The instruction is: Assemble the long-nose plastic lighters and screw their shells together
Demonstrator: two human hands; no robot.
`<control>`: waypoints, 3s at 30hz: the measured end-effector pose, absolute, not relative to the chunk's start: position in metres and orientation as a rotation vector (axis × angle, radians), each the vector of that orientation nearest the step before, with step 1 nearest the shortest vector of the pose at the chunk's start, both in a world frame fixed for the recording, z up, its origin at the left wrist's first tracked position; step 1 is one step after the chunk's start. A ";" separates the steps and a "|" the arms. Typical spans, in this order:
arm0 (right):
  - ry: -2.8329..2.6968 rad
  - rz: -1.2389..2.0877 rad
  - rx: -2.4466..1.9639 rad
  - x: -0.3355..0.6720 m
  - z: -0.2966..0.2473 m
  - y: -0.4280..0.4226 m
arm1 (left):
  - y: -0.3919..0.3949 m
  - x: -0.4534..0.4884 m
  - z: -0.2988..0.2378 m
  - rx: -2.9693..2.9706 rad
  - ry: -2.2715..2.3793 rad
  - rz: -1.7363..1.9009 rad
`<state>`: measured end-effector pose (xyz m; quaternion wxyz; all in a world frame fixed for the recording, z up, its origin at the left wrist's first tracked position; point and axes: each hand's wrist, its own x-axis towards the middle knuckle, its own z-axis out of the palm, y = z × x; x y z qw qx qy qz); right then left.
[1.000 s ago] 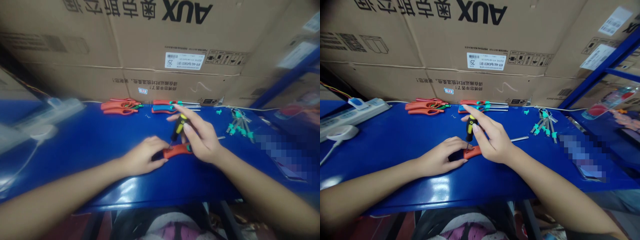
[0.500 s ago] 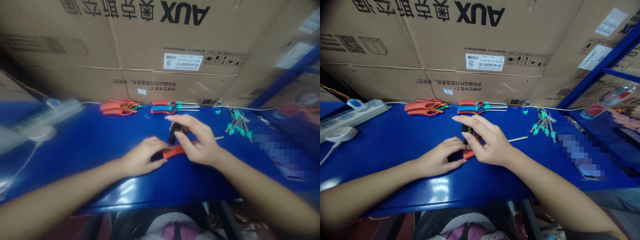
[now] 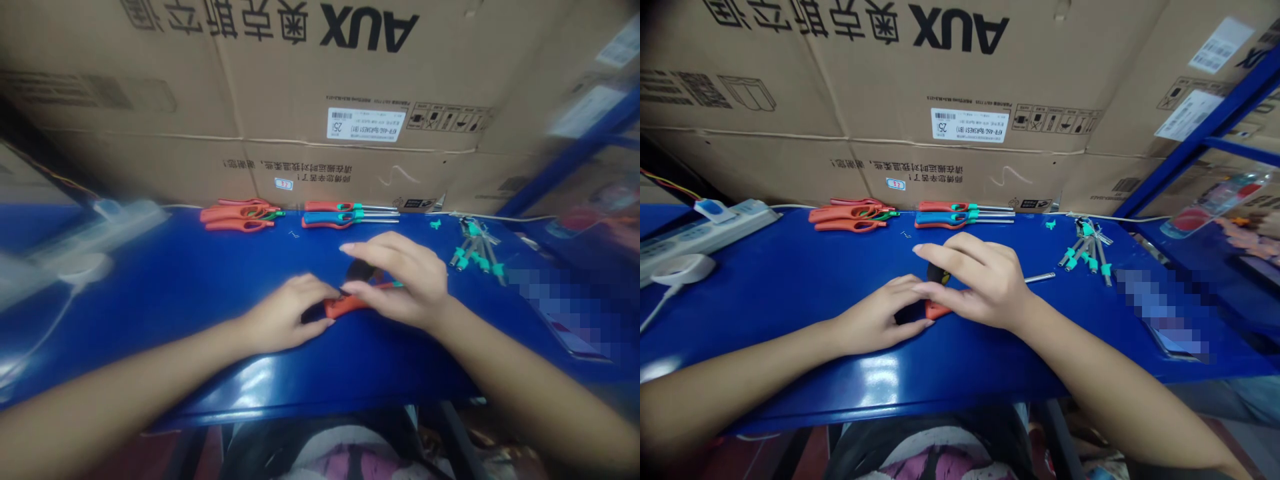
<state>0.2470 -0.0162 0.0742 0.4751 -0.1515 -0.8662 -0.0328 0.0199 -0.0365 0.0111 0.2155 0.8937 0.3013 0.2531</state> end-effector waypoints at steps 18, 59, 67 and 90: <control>-2.195 0.451 -0.550 0.245 0.070 -0.018 | -0.035 0.019 0.011 2.468 0.819 0.657; -2.099 0.129 -0.477 0.242 0.067 -0.020 | -0.035 0.019 0.010 2.497 0.828 0.668; -2.089 0.230 -0.335 0.238 0.072 -0.027 | -0.035 0.019 0.010 2.482 0.828 0.657; -2.095 0.371 -0.423 0.238 0.072 -0.024 | -0.036 0.020 0.010 2.487 0.827 0.664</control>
